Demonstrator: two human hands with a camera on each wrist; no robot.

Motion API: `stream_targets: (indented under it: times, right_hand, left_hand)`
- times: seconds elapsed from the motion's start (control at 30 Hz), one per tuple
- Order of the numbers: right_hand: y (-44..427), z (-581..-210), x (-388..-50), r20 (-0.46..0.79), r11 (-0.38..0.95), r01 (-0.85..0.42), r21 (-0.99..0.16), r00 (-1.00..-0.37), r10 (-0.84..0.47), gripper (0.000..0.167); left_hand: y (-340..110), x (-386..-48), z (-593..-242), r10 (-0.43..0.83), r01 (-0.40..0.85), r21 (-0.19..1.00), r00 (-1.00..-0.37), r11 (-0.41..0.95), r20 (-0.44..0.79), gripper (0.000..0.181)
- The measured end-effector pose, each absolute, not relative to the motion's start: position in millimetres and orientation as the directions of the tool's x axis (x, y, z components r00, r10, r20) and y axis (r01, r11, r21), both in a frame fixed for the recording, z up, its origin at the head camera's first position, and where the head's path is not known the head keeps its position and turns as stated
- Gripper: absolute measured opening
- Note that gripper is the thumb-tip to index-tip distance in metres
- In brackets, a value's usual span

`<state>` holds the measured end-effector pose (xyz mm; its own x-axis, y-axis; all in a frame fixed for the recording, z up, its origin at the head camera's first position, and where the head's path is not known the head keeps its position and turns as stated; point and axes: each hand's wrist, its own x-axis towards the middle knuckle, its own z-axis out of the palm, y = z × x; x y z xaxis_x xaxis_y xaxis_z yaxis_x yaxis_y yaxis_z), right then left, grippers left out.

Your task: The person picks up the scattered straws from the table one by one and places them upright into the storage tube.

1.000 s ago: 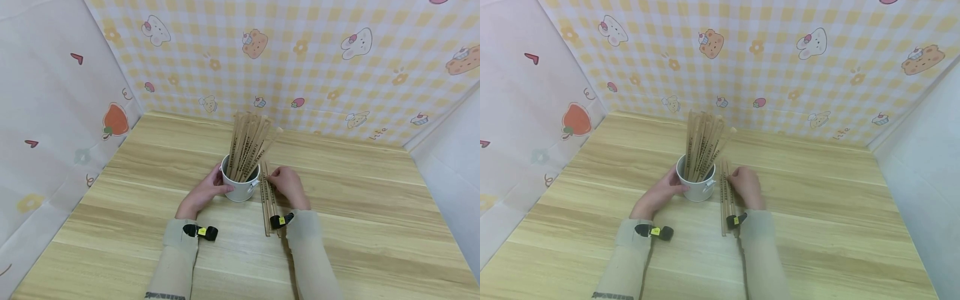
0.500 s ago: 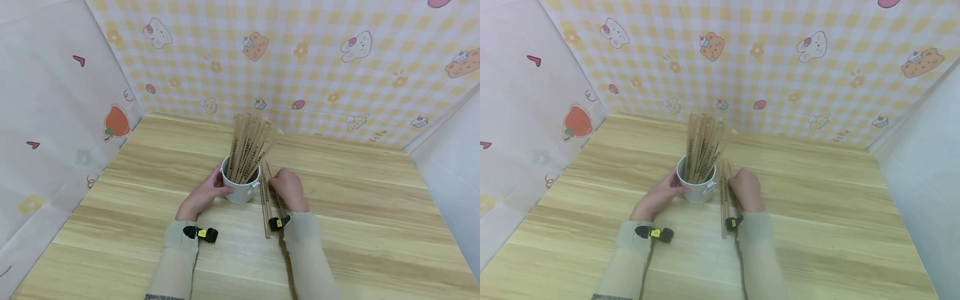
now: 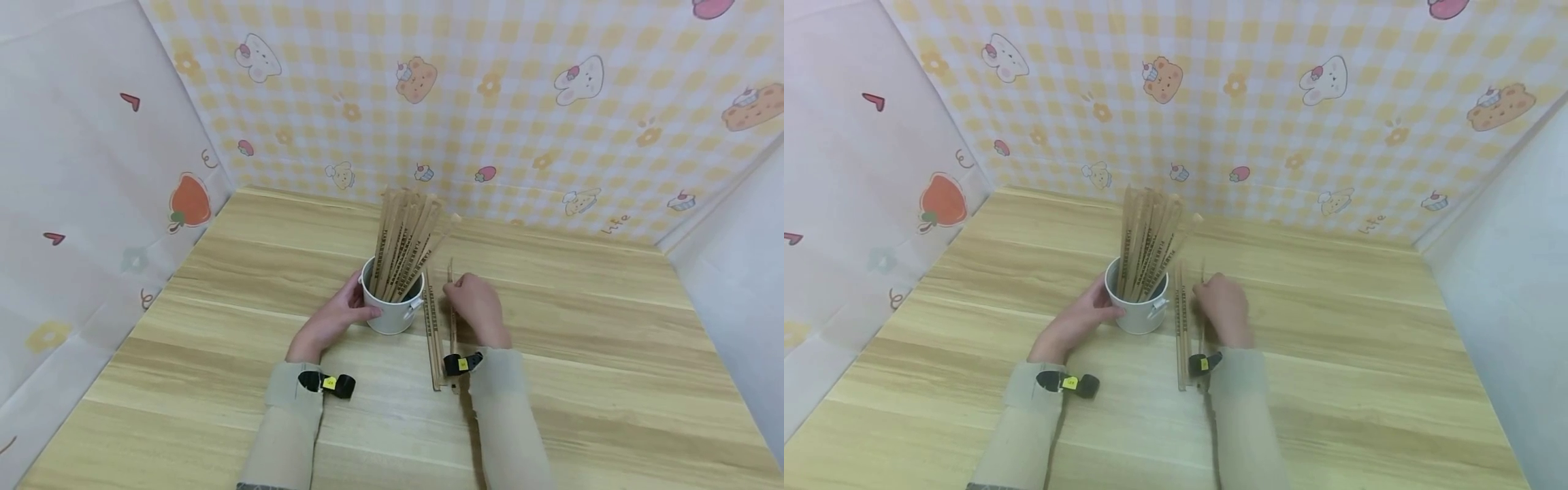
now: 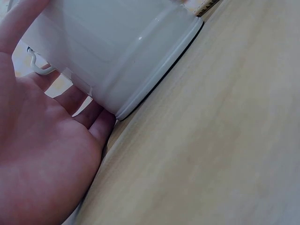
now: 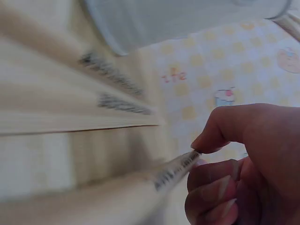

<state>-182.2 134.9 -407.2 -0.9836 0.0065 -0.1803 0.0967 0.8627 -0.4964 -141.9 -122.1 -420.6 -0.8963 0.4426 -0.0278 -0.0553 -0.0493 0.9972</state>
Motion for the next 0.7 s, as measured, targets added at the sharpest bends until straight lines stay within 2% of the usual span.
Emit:
stream_targets:
  times: [0.2, 0.43, 0.57, 0.7]
  right_hand:
    - [142.9, -379.0, -174.9, -0.104, 0.835, 0.061, -0.547, -0.995, 0.005, 0.027]
    - [150.1, -341.1, -164.3, 0.056, 0.765, -0.004, -0.644, -0.998, 0.042, 0.027]
    - [152.1, -326.5, -158.0, 0.146, 0.693, -0.036, -0.720, -0.984, 0.101, 0.027]
    - [152.3, -315.4, -150.8, 0.224, 0.576, -0.082, -0.813, -0.958, 0.180, 0.024]
  left_hand:
    - [-121.6, -142.2, -422.4, 0.446, -0.062, 0.997, -0.894, -0.054, -0.031, 0.087]
    - [-122.6, -147.3, -431.5, 0.442, -0.053, 0.997, -0.897, -0.054, -0.023, 0.086]
    - [-121.9, -142.7, -420.3, 0.438, -0.059, 0.998, -0.898, -0.032, -0.040, 0.086]
    - [-122.3, -143.1, -423.7, 0.436, -0.063, 0.997, -0.899, -0.046, -0.037, 0.087]
